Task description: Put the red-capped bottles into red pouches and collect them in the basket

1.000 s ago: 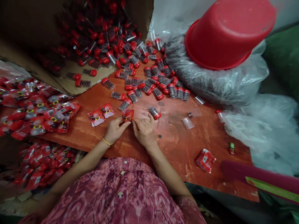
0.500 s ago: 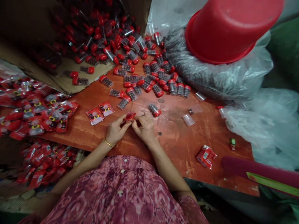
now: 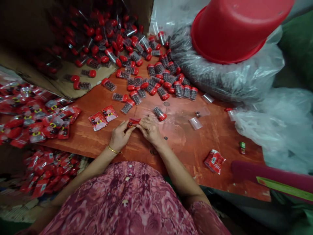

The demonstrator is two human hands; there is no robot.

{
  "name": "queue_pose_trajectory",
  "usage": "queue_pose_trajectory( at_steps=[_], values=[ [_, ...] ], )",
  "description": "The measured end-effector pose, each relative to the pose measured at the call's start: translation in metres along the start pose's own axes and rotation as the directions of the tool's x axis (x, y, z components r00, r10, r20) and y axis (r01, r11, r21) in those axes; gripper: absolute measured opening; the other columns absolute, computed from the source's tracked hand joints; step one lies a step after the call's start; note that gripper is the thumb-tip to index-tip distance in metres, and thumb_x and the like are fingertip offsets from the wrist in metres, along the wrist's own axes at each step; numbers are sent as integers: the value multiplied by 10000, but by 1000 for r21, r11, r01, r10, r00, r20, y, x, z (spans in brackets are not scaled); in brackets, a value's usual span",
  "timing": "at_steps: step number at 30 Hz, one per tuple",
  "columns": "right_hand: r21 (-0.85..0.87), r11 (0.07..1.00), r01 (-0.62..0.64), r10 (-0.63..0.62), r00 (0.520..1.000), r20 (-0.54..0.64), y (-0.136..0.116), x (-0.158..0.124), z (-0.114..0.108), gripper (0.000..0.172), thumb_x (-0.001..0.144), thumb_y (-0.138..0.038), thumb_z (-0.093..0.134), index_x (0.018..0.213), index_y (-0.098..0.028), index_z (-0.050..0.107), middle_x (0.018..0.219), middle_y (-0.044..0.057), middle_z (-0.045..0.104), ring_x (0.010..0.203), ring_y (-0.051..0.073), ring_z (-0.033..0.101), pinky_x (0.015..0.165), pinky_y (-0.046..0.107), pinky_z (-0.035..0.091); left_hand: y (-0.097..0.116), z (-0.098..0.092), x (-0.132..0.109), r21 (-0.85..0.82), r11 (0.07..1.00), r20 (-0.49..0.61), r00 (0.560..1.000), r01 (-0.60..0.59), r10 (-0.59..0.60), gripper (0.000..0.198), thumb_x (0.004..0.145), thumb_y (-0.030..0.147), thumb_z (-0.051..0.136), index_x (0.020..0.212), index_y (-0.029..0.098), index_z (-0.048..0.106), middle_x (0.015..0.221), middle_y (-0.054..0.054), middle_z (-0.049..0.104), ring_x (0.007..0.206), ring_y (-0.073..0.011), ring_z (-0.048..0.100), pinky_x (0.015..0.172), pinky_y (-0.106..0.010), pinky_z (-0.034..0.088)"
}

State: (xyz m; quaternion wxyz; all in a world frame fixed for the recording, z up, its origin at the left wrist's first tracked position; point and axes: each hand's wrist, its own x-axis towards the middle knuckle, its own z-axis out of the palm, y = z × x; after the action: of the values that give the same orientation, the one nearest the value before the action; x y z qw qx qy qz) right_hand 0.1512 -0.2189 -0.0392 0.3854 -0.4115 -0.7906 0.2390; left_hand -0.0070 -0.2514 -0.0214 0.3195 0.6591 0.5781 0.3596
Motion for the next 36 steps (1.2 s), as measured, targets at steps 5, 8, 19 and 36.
queue_pose_trajectory(
  at_steps=[5,8,19,36],
  values=[
    [-57,998,7,-6,1000,12,0,-6,0,231,879,-327,474,847,-232,683,689,38,661,667,173,549,780,383,433,-2,0,1,32,999,10,1000,-16,16,195,809,295,554,944,196,653,1009,-95,690,1065,-240,584,1025,-391,347],
    [41,999,-11,12,1000,-26,-7,-4,-2,238,851,-367,517,985,-215,641,857,64,660,790,191,566,785,376,438,-4,-1,3,99,995,45,999,-25,20,185,803,271,559,932,175,651,1003,-113,693,1080,-247,584,1054,-423,307],
    [77,997,29,-32,999,40,-1,9,6,297,819,-467,551,803,-210,698,754,49,664,716,181,556,709,336,394,-13,-3,5,205,973,133,988,-107,80,332,813,219,524,1134,153,573,1222,-135,599,1261,-262,433,1088,-506,228],
    [-365,928,-76,42,994,-99,3,1,-20,324,856,-435,494,1029,-205,643,1052,103,635,969,230,540,861,398,385,2,-68,-35,-177,967,-89,975,184,-202,353,746,435,586,961,164,659,946,-72,713,822,-192,656,797,-303,506]
  ],
)
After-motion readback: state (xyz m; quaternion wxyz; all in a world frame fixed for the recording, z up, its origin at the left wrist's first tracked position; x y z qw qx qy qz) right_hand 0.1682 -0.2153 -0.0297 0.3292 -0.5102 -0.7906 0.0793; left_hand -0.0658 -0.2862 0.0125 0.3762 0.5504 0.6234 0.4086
